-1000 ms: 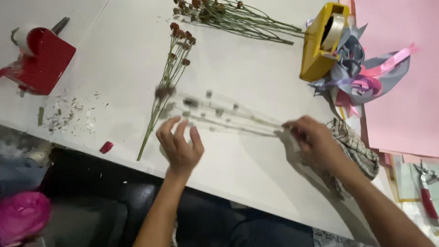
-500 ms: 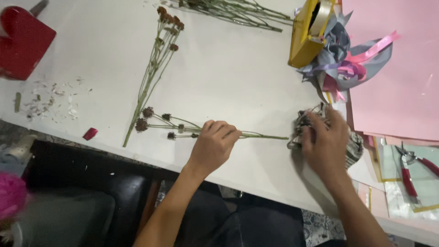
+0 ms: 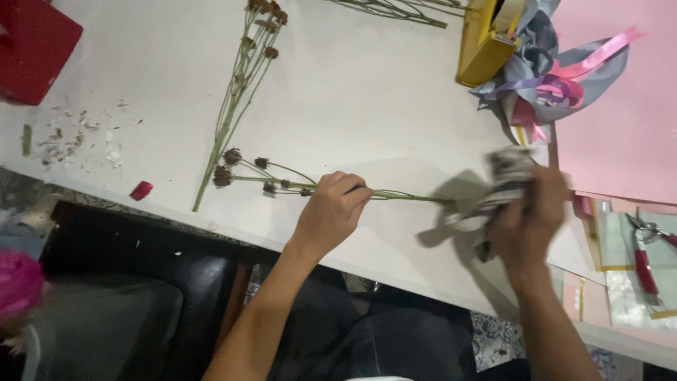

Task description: The person cleans stems of dried flowers by hand using a cloth.

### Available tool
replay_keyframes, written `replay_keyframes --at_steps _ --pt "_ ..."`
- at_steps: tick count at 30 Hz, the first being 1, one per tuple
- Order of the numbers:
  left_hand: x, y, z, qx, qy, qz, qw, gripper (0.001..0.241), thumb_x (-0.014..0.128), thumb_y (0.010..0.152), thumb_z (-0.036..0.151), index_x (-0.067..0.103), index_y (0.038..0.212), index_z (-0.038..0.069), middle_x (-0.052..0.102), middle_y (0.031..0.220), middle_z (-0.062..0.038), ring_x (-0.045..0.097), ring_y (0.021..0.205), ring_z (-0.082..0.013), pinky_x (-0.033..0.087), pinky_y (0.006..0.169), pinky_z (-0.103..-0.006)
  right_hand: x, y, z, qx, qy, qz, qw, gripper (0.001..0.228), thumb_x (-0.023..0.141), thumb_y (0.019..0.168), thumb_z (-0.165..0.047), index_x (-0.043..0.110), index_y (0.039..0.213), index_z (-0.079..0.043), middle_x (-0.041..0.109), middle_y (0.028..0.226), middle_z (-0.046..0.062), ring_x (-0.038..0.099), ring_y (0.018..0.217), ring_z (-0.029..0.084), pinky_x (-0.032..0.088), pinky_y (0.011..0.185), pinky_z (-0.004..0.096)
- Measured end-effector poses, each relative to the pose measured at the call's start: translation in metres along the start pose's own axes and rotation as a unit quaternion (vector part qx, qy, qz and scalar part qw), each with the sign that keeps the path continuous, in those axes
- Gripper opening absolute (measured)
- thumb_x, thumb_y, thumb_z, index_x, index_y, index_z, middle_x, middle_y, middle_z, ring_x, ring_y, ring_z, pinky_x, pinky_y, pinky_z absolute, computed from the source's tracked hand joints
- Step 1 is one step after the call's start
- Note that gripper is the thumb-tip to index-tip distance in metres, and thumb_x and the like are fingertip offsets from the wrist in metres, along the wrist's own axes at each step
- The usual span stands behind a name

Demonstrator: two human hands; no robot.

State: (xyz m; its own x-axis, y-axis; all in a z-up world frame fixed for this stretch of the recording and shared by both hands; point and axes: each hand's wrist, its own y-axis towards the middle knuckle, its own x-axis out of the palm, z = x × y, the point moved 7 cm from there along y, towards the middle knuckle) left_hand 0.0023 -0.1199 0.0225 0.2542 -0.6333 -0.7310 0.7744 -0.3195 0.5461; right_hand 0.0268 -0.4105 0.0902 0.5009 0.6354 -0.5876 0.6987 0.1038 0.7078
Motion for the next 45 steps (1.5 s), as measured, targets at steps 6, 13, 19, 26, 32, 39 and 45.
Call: replay_keyframes --at_steps 6,13,19,26,32,39,45 --pt "-0.003 0.008 0.0 -0.067 0.024 -0.057 0.996 0.014 0.067 0.104 0.008 0.081 0.101 0.009 0.072 0.094 -0.006 0.072 0.092 -0.0213 0.057 0.086 -0.0336 0.093 -0.018 -0.085 -0.081 -0.04 -0.278 0.956 0.068 0.067 0.095 -0.048 0.059 0.161 -0.029 0.043 0.163 0.029 0.039 0.14 0.064 0.034 0.108 0.078" --pt "0.001 0.004 -0.005 -0.077 0.051 -0.064 0.994 0.014 0.064 0.107 0.012 0.077 0.101 0.011 0.068 0.091 -0.003 0.069 0.087 -0.0177 0.055 0.081 -0.0313 0.086 -0.023 -0.063 -0.081 -0.094 -0.304 0.944 0.051 0.071 0.097 -0.029 0.071 0.146 -0.043 0.059 0.163 0.006 0.054 0.145 0.05 0.043 0.11 0.075" --pt "0.003 0.001 -0.01 -0.084 0.054 -0.043 0.994 0.011 0.068 0.106 0.01 0.08 0.103 0.011 0.071 0.09 -0.005 0.069 0.085 -0.0188 0.054 0.085 -0.0337 0.022 -0.01 -0.025 -0.026 -0.098 -0.252 0.962 0.055 0.071 0.094 0.001 0.076 0.145 -0.018 0.067 0.153 0.027 0.063 0.138 0.056 0.047 0.117 0.064" --pt "-0.004 0.004 -0.002 -0.069 0.064 -0.033 0.995 0.015 0.072 0.104 0.011 0.079 0.117 0.013 0.073 0.094 -0.005 0.073 0.09 -0.0209 0.055 0.091 -0.038 0.04 -0.011 -0.001 0.017 0.023 -0.146 0.989 0.065 0.064 0.094 0.016 0.071 0.153 -0.01 0.06 0.159 0.034 0.057 0.144 0.057 0.047 0.118 0.063" --pt "-0.001 0.0 -0.013 -0.098 0.007 -0.049 0.994 0.01 0.07 0.105 0.015 0.076 0.113 0.013 0.072 0.094 -0.004 0.071 0.092 -0.0216 0.054 0.09 -0.0359 0.105 -0.033 -0.078 -0.081 -0.05 -0.308 0.947 0.049 0.065 0.106 -0.042 0.066 0.155 -0.035 0.052 0.168 0.015 0.042 0.155 0.053 0.03 0.119 0.078" --pt "-0.006 0.002 -0.014 -0.116 -0.001 -0.056 0.992 0.016 0.068 0.106 0.014 0.076 0.12 0.011 0.072 0.099 -0.005 0.072 0.095 -0.0226 0.054 0.09 -0.0372 0.06 -0.03 0.022 -0.007 -0.045 -0.267 0.963 0.055 0.076 0.095 -0.01 0.073 0.147 -0.026 0.059 0.162 0.019 0.054 0.146 0.056 0.041 0.119 0.069" --pt "-0.009 0.0 -0.005 -0.072 -0.013 -0.018 0.997 0.013 0.067 0.103 0.001 0.078 0.107 -0.003 0.056 0.132 -0.021 0.062 0.119 -0.0389 0.058 0.1 -0.0505 0.006 -0.014 0.065 0.151 0.016 -0.178 0.972 0.037 0.062 0.106 0.008 0.076 0.139 -0.002 0.073 0.147 0.024 0.066 0.134 0.031 0.048 0.115 0.041"
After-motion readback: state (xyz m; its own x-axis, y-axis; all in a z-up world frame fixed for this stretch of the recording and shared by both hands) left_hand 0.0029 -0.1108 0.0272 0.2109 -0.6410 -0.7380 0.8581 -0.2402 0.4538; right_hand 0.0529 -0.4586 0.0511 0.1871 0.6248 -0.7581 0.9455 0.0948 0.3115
